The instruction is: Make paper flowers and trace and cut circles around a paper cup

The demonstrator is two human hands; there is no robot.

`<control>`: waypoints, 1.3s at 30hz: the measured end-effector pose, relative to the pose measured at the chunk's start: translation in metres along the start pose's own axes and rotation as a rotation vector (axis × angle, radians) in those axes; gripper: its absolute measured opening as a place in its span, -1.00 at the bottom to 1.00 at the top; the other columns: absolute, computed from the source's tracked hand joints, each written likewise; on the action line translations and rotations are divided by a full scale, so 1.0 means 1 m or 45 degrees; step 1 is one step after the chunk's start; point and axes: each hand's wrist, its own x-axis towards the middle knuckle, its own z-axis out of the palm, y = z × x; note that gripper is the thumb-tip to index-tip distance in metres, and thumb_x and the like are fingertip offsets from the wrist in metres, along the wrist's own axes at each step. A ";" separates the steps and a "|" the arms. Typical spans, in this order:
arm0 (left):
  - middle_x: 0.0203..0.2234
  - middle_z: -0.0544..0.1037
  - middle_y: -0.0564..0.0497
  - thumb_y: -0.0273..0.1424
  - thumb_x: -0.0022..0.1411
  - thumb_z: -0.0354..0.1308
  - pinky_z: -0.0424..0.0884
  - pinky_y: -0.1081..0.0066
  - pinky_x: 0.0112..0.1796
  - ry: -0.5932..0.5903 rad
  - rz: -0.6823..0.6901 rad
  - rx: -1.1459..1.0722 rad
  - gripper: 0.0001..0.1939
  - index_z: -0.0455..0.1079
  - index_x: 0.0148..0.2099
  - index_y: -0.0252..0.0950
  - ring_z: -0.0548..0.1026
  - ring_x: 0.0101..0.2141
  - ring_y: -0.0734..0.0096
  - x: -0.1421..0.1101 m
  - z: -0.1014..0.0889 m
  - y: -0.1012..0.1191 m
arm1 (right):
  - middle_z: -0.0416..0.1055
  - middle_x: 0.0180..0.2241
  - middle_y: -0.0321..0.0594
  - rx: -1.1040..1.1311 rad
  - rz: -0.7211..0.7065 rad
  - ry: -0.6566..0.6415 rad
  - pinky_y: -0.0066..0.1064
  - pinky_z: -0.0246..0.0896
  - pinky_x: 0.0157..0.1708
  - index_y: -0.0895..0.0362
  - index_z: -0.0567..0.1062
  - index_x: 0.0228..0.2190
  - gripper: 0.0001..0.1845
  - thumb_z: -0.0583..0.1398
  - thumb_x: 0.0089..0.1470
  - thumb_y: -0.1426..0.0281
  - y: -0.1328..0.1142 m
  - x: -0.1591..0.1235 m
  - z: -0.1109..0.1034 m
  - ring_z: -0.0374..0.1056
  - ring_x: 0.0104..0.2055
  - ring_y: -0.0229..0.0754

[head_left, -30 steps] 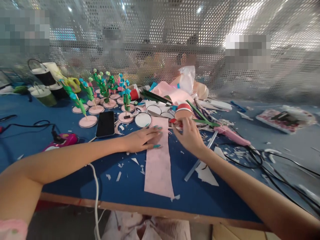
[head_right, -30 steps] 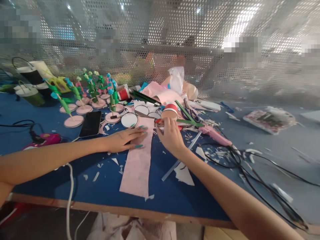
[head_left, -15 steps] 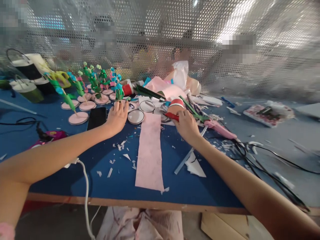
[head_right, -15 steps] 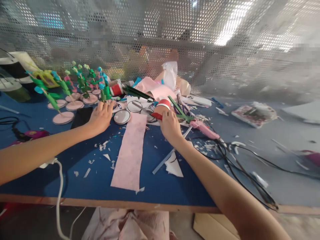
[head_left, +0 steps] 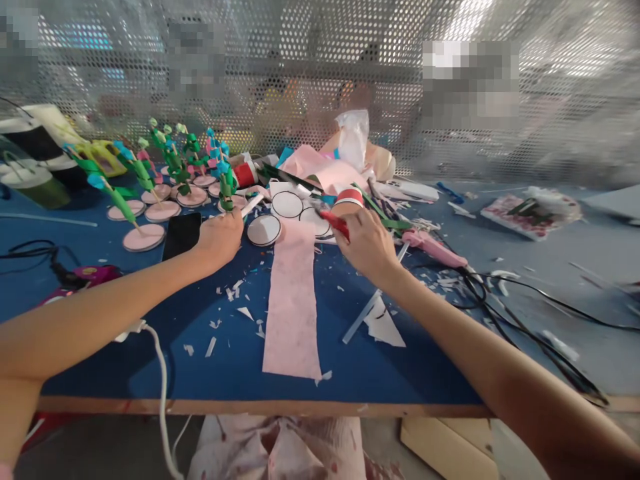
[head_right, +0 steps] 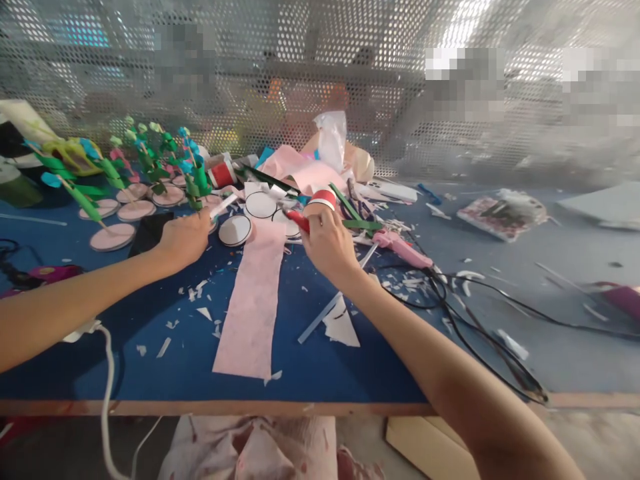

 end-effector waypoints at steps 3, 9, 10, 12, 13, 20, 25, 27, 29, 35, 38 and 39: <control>-0.34 0.52 -0.35 -0.49 0.35 -0.32 0.42 0.20 -0.35 0.040 -0.053 -0.017 -0.63 0.13 0.07 -0.59 0.55 -0.29 -0.01 -0.002 -0.004 0.001 | 0.35 -0.22 0.17 0.041 0.145 0.175 -0.06 0.21 -0.14 0.27 0.41 -0.22 -0.64 -0.06 0.22 0.29 0.005 0.002 -0.009 0.26 -0.06 0.15; -0.45 0.51 -0.18 -0.42 0.32 -0.20 0.37 0.34 -0.38 0.207 -0.025 -0.295 -0.69 0.17 0.02 -0.48 0.52 -0.39 0.19 0.000 0.012 0.006 | 0.42 -0.40 0.13 0.049 0.531 -0.049 -0.19 0.19 -0.26 0.26 0.47 -0.42 -0.70 0.03 0.12 0.33 0.039 0.017 -0.023 0.37 -0.26 0.09; -0.47 0.51 -0.13 -0.42 0.31 -0.19 0.36 0.36 -0.38 0.253 0.037 -0.447 -0.74 0.19 -0.03 -0.42 0.51 -0.42 0.25 -0.001 0.015 0.006 | 0.40 -0.47 0.07 0.075 0.578 -0.141 -0.24 0.18 -0.31 0.23 0.46 -0.49 -0.70 0.05 0.11 0.31 0.045 0.020 -0.022 0.37 -0.32 0.06; -0.46 0.50 -0.06 -0.38 0.32 -0.20 0.36 0.41 -0.37 0.289 0.238 -0.779 -0.79 0.20 -0.13 -0.33 0.48 -0.44 0.34 -0.003 0.020 0.007 | 0.33 -0.61 -0.06 0.136 0.637 -0.306 -0.30 0.15 -0.40 0.17 0.42 -0.62 -0.68 0.08 0.08 0.29 0.055 0.024 -0.018 0.35 -0.41 0.00; -0.46 0.49 -0.04 -0.35 0.33 -0.21 0.36 0.42 -0.37 0.271 0.347 -0.907 -0.79 0.21 -0.16 -0.30 0.47 -0.45 0.37 -0.004 0.022 0.008 | 0.28 -0.65 -0.11 0.160 0.642 -0.361 -0.32 0.13 -0.43 0.15 0.39 -0.65 -0.67 0.10 0.06 0.29 0.058 0.025 -0.015 0.33 -0.44 -0.03; -0.42 0.49 -0.08 -0.36 0.31 -0.20 0.33 0.35 -0.33 0.157 0.273 -0.929 -0.76 0.23 -0.12 -0.33 0.48 -0.37 0.26 -0.001 0.025 0.007 | 0.38 -0.33 0.19 0.031 0.511 0.077 -0.03 0.18 -0.17 0.28 0.45 -0.38 -0.70 0.11 0.07 0.27 0.051 0.016 -0.003 0.30 -0.16 0.19; -0.35 0.53 -0.08 -0.35 0.33 -0.21 0.36 0.38 -0.27 0.222 0.398 -1.101 -0.78 0.23 -0.22 -0.28 0.49 -0.32 0.34 -0.004 0.022 0.008 | 0.36 -0.28 0.02 0.533 0.084 0.216 -0.05 0.21 -0.11 0.18 0.40 -0.25 -0.73 0.13 0.07 0.25 0.002 -0.004 -0.014 0.28 -0.16 0.03; -0.43 0.52 -0.02 -0.39 0.32 -0.21 0.36 0.44 -0.32 0.118 0.545 -1.187 -0.80 0.23 -0.24 -0.27 0.48 -0.40 0.42 -0.011 0.021 0.013 | 0.35 -0.42 -0.16 1.038 0.032 -0.123 -0.26 0.29 -0.35 0.19 0.37 -0.14 -0.50 0.23 -0.04 0.12 -0.022 -0.018 -0.016 0.28 -0.41 -0.17; -0.45 0.51 0.00 -0.44 0.29 -0.17 0.35 0.47 -0.35 -0.014 0.728 -1.150 -0.81 0.26 -0.22 -0.28 0.47 -0.42 0.44 -0.018 0.022 0.019 | 0.32 -0.49 -0.28 1.590 -0.017 -0.502 -0.41 0.23 -0.56 0.19 0.34 -0.04 -0.31 0.25 -0.11 0.01 -0.042 -0.031 -0.016 0.22 -0.56 -0.29; -0.46 0.48 -0.06 -0.38 0.29 -0.20 0.32 0.44 -0.36 -0.076 0.934 -1.070 -0.73 0.29 -0.32 -0.33 0.44 -0.43 0.38 -0.023 0.020 0.026 | 0.29 -0.63 -0.33 2.239 0.184 -0.742 -0.53 0.00 -0.81 0.21 0.49 -0.13 -0.34 0.06 0.06 -0.10 -0.065 -0.049 -0.010 0.14 -0.74 -0.38; -0.64 0.36 0.09 -0.27 0.34 -0.24 0.20 0.50 -0.50 -0.274 0.955 -1.274 -0.65 0.22 -0.41 -0.30 0.31 -0.60 0.51 -0.019 0.017 0.025 | 0.33 -0.64 -0.29 2.223 0.197 -0.647 -0.53 0.02 -0.82 0.22 0.55 -0.27 -0.39 0.10 0.05 -0.08 -0.065 -0.050 -0.011 0.17 -0.75 -0.38; -0.65 0.34 0.11 -0.22 0.35 -0.25 0.18 0.52 -0.51 -0.338 0.974 -1.340 -0.62 0.21 -0.40 -0.30 0.28 -0.62 0.54 -0.017 0.017 0.024 | 0.34 -0.65 -0.27 2.206 0.203 -0.606 -0.52 0.03 -0.82 0.21 0.56 -0.31 -0.41 0.11 0.04 -0.07 -0.064 -0.050 -0.012 0.18 -0.76 -0.37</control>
